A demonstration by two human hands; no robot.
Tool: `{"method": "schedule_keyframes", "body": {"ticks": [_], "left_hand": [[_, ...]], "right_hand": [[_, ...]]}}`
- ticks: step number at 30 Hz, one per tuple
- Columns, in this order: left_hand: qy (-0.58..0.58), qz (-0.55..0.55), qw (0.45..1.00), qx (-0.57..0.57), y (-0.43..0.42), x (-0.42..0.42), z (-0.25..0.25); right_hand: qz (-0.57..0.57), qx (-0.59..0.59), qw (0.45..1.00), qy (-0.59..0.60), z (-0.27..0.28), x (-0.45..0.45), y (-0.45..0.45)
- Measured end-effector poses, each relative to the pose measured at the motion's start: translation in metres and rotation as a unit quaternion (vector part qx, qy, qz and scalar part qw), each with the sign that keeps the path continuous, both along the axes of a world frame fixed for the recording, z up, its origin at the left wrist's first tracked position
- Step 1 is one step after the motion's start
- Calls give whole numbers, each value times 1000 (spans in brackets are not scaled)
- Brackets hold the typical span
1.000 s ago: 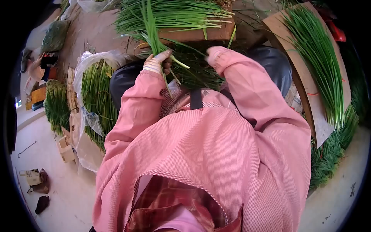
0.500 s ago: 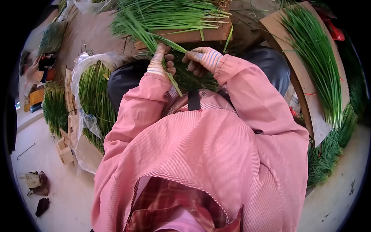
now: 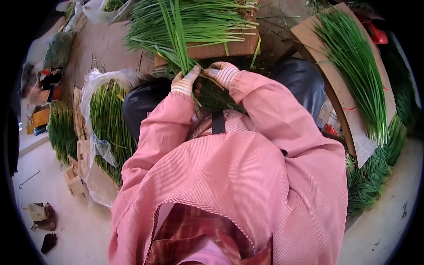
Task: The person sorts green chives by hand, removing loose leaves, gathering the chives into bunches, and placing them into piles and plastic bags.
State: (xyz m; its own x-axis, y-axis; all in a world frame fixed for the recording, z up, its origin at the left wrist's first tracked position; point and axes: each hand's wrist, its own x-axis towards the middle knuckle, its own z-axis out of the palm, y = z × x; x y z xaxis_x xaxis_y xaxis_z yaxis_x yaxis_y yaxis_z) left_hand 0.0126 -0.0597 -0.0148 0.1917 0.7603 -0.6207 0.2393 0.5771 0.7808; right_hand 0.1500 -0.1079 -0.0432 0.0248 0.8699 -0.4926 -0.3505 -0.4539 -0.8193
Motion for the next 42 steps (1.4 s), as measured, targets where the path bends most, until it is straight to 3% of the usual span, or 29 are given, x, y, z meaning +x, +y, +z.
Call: {"method": "schedule_keyframes", "body": {"ticks": [3,4,6,8,10,12,13,18,20,21,22,24,25,26,27,28,30,31,32,34,36,38,42], "left_hand": [[13,18,1000,22,-1,0,1],[10,20,999,26,1,0,-1],[-29,69,997,33,6,-4,-8],[-80,90,992,43,6,-4,-9],[-90,83,992,32,6,1,-9],[-98,75,992,20,2,5,-8],[-102,75,992,8,0,7,-7],[-85,115,989,36,-2,8,0],[-103,142,982,72,1,5,-3],[-107,160,977,87,5,2,-4],[-112,178,972,102,9,-1,-1],[-220,208,935,185,20,-11,21],[-228,258,917,200,31,-20,28],[-175,218,917,284,40,-32,40],[-260,166,911,272,65,-58,29],[-315,235,889,237,72,-59,45],[-366,231,863,261,53,-44,84],[-374,261,876,155,61,-41,84],[-452,223,856,114,55,-36,81],[-489,269,829,-40,42,-25,77],[-581,171,783,-142,33,-23,51],[-580,149,781,-175,16,-12,40],[-614,79,776,-118,5,-7,35]], "right_hand": [[22,-4,991,-130,-6,-1,3],[60,52,966,-245,-5,1,3],[128,46,936,-325,-4,12,4],[94,48,959,-262,2,16,3],[86,33,957,-276,5,19,6],[104,29,990,-89,13,17,6],[93,61,991,-68,10,14,7],[41,47,998,-22,-3,3,12],[2,-40,996,-81,0,6,15],[27,-8,983,-184,-16,11,16],[135,-5,938,-321,-9,19,12],[342,20,834,-433,6,33,3],[409,-22,775,-482,28,33,-2],[406,-9,749,-524,43,40,-8],[329,13,788,-520,48,51,-8],[249,37,820,-514,48,62,-5],[116,146,787,-588,34,85,12],[110,127,714,-680,39,88,19],[102,171,681,-705,36,92,24],[108,129,660,-733,38,85,19],[128,113,638,-751,41,83,23],[159,100,621,-761,44,83,27],[257,48,595,-760,57,91,43]]}}
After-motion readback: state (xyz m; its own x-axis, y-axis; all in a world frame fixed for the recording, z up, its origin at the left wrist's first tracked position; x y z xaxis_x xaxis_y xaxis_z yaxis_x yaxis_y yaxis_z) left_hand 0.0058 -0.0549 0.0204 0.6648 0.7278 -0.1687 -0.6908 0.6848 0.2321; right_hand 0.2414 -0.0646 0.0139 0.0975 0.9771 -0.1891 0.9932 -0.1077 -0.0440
